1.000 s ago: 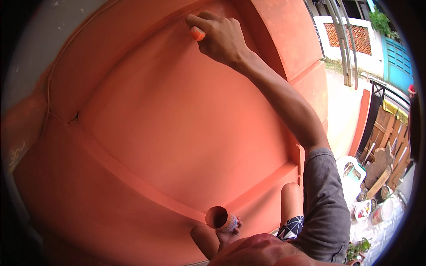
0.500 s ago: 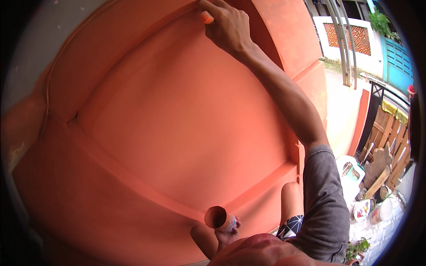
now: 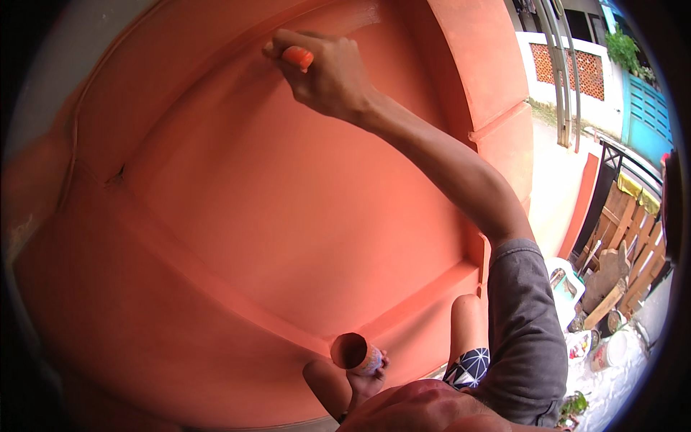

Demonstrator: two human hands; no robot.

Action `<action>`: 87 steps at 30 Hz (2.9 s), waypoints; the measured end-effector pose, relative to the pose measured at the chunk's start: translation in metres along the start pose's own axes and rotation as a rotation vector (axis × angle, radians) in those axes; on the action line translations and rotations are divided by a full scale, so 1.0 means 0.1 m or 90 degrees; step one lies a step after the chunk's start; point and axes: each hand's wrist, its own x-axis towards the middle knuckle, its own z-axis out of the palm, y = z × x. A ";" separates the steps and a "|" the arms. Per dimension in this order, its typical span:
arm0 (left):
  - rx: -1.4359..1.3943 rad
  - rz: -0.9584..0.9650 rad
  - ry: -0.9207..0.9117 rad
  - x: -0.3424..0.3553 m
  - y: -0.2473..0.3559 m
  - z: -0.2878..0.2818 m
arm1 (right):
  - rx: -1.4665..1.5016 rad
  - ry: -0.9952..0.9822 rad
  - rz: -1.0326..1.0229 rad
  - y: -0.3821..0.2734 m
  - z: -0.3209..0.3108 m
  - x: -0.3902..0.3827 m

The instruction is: The person paints a ceiling with a reddish-orange paint using a brush and a small paint container. They repeatedly dip the brush into the container and apply paint to the ceiling surface in a continuous motion.

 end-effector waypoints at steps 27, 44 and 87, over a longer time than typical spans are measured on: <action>-0.036 0.084 -0.040 -0.22 0.26 -0.23 | 0.247 0.165 0.139 -0.28 1.13 0.11; 0.002 0.173 -0.025 -0.35 0.44 -0.66 | -0.338 -0.034 -0.117 -0.99 1.37 -0.05; 0.003 0.020 -0.023 0.00 -0.13 -0.18 | 0.143 0.113 0.296 0.72 -0.69 -0.27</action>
